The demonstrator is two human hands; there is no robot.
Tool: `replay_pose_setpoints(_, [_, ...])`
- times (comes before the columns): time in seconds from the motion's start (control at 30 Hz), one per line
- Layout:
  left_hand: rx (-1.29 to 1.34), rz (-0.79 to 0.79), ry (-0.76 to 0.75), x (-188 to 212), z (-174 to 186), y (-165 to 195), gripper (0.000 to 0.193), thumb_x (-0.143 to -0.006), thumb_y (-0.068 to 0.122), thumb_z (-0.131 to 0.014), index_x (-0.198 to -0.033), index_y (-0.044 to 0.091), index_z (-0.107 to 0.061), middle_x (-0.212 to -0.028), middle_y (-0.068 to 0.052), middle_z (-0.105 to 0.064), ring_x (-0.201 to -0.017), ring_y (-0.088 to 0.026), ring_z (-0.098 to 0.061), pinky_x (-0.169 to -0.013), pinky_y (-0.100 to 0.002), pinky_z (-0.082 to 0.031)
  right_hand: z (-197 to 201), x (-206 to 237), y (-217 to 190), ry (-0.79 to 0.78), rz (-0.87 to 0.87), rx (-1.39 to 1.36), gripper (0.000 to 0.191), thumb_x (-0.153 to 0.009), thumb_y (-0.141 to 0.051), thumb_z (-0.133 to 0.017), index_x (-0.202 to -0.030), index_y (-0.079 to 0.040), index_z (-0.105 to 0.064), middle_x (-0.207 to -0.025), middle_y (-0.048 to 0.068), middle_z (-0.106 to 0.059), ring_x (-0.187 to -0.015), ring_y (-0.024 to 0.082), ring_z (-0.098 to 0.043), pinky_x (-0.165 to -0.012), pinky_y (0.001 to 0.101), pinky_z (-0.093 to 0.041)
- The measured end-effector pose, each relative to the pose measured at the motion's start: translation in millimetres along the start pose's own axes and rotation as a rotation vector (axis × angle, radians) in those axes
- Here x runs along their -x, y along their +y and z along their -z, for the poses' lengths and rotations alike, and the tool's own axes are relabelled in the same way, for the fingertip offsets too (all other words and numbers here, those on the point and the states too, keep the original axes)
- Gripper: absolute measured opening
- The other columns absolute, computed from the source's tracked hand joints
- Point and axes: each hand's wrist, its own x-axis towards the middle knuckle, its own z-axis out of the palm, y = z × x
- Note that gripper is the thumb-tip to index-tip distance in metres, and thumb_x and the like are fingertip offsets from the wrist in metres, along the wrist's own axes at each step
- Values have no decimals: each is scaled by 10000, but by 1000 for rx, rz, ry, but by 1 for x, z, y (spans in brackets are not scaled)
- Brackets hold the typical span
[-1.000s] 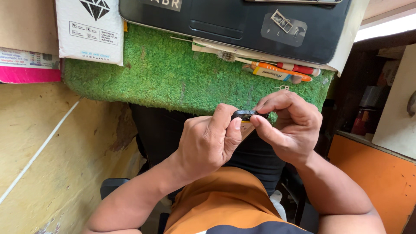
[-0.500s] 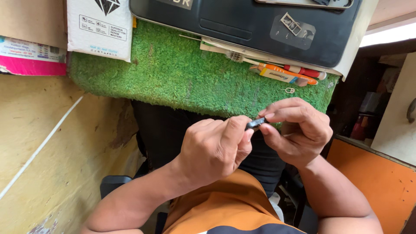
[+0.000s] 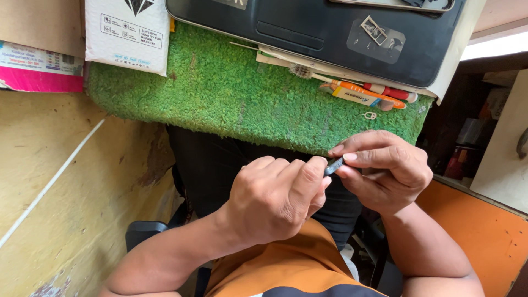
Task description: The person repairs a disassembled smartphone at a workbench. They apply adhesive from a tube to the phone frame, press and align the frame and battery assembly together, and use a small pry tool to work along the edges of the phone body.
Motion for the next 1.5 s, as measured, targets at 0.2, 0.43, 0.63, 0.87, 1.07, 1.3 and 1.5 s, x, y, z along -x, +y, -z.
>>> replay_pose_setpoints(0.2, [-43,-50,-6,0,3,1,275,-1032,165,-668,-1212,-38,-622,-734,-36,-521,-612,-198,-532,-579,-362,-439,4,0,0,-13,55,-3,196,-905,2,-798,-1018,5,-639,-993,183,-706,-886,250,-772,-761,345,-660])
replay_pose_setpoints(0.43, [-34,-138,13,3,2,-2,299,-1095,196,-635,-1277,-34,-577,-755,-6,-512,-619,-166,-515,-566,-345,-403,4,4,3,22,210,56,234,-925,-52,-775,-1096,2,-624,-1014,190,-706,-932,282,-767,-763,360,-675])
replay_pose_setpoints(0.63, [-13,-210,46,6,-1,-8,307,-1107,208,-609,-1321,-3,-549,-788,-6,-526,-637,-170,-515,-590,-349,-412,9,8,-3,-7,284,158,273,-925,-57,-781,-1121,-10,-597,-1061,164,-688,-937,305,-766,-766,383,-679])
replay_pose_setpoints(0.87, [17,-231,44,7,-2,-10,295,-1103,217,-599,-1317,20,-544,-799,-8,-539,-646,-176,-524,-598,-351,-419,12,2,-6,-42,357,153,311,-902,-48,-778,-1120,0,-561,-1056,177,-665,-912,337,-760,-768,436,-664])
replay_pose_setpoints(1.07, [18,-232,48,7,-1,-9,292,-1102,208,-583,-1322,19,-546,-808,-9,-543,-655,-177,-531,-605,-351,-425,12,-1,-8,-47,385,154,327,-896,-63,-779,-1119,10,-552,-1047,185,-663,-892,341,-757,-749,439,-679])
replay_pose_setpoints(1.3, [9,-243,47,6,0,-10,291,-1105,214,-574,-1312,10,-558,-789,-1,-534,-641,-165,-529,-592,-347,-413,10,2,-7,-27,341,91,319,-880,-55,-797,-1094,8,-570,-1016,168,-658,-862,331,-751,-721,426,-668])
replay_pose_setpoints(1.5, [16,-247,33,6,-1,-10,296,-1119,226,-614,-1304,1,-559,-776,-5,-524,-636,-169,-522,-592,-353,-412,10,-3,-4,-40,278,-50,297,-874,-65,-797,-1073,14,-592,-994,168,-675,-851,275,-739,-724,400,-660])
